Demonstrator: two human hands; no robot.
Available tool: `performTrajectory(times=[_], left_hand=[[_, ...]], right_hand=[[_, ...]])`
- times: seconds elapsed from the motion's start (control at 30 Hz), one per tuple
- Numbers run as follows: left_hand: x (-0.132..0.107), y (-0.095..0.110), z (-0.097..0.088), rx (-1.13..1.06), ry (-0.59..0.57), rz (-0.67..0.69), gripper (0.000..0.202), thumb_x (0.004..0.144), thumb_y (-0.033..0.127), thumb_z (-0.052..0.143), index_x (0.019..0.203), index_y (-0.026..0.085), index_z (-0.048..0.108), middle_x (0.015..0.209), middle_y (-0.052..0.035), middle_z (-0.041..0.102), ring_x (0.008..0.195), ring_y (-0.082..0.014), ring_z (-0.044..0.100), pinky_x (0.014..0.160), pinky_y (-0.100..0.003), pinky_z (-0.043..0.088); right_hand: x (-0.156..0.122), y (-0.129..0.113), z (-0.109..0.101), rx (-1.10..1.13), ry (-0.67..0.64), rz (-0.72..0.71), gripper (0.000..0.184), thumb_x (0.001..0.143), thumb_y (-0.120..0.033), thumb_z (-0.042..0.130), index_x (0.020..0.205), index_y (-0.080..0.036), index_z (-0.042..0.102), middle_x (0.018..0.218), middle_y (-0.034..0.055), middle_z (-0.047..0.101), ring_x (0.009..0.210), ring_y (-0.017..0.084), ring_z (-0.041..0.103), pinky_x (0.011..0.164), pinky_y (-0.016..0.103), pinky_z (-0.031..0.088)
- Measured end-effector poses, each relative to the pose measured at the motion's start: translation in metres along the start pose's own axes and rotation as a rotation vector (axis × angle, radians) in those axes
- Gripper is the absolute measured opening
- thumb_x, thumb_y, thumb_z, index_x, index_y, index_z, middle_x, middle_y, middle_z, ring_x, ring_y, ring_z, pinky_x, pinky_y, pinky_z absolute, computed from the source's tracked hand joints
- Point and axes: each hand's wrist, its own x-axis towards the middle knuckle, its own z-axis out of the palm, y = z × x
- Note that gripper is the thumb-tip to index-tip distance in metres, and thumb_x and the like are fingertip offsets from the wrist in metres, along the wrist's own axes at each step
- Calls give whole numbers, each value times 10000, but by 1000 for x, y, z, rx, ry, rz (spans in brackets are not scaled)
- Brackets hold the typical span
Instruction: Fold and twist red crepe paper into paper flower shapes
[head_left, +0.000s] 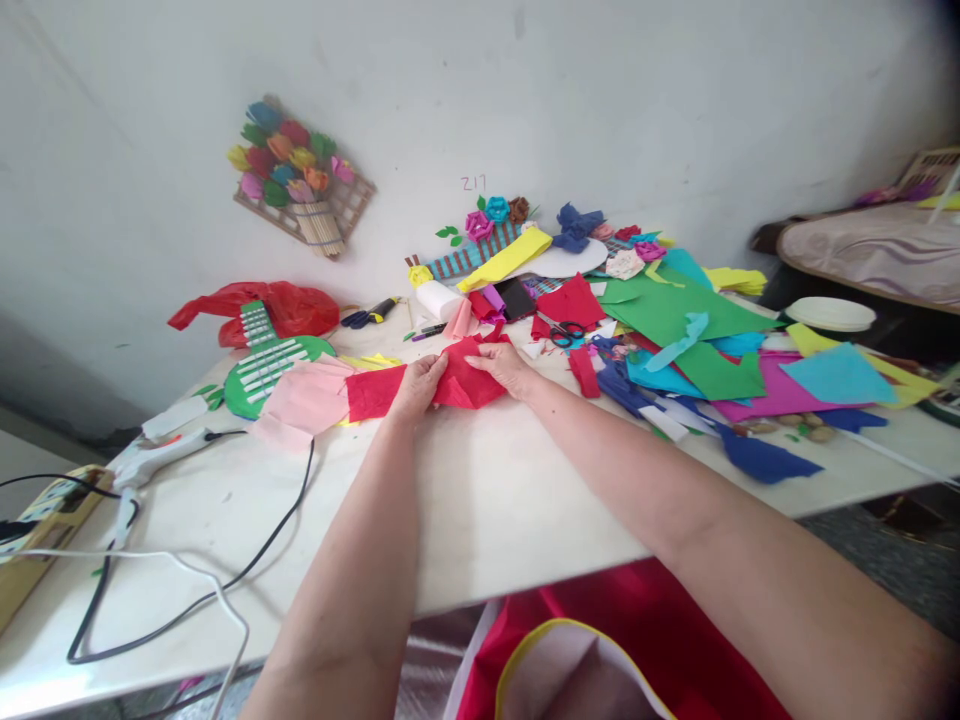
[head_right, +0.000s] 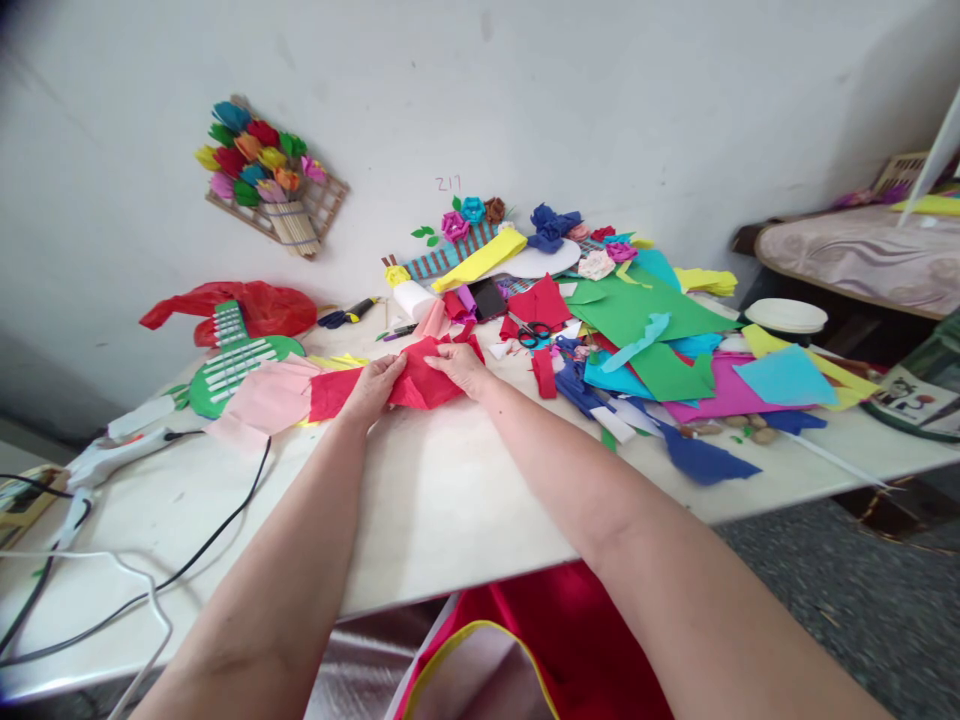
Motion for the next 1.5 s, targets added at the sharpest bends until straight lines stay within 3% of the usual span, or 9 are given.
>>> performTrajectory(times=[0.13,0.43,0.67,1.07,1.5], left_hand=[[-1,2,0,-18,31,0,385,693,557,583,660,184,493,441,34,491,323,-78,392,329,-201,238],[4,-1,-4,2,61,-6,331,672,483,617,663,165,529,556,7,580,476,-107,511,440,-202,366],[2,1,-2,4,71,-22,304,686,464,598,658,170,525,535,9,572,447,-111,497,415,-209,346],[1,2,-1,-34,53,-31,293,686,450,600,687,164,540,530,6,571,433,-111,501,394,-208,350],[1,5,1,-73,66,-60,245,687,385,581,596,183,478,421,38,449,316,-100,416,294,-211,253]], right_hand=[[0,-1,-2,52,-32,23,180,625,-283,682,745,-152,656,695,2,656,646,129,593,666,275,460],[-5,-11,3,36,2,35,142,630,-181,665,764,-144,695,725,7,670,646,100,577,722,271,448],[-4,-11,3,23,51,44,165,595,-148,680,758,-163,702,747,6,683,691,112,592,748,290,460],[-2,-8,4,28,19,37,190,621,-118,613,772,-171,715,729,12,687,684,117,594,753,294,453],[-1,-9,0,-248,-73,-120,300,610,-130,481,749,-195,739,736,13,700,830,174,587,830,296,416]])
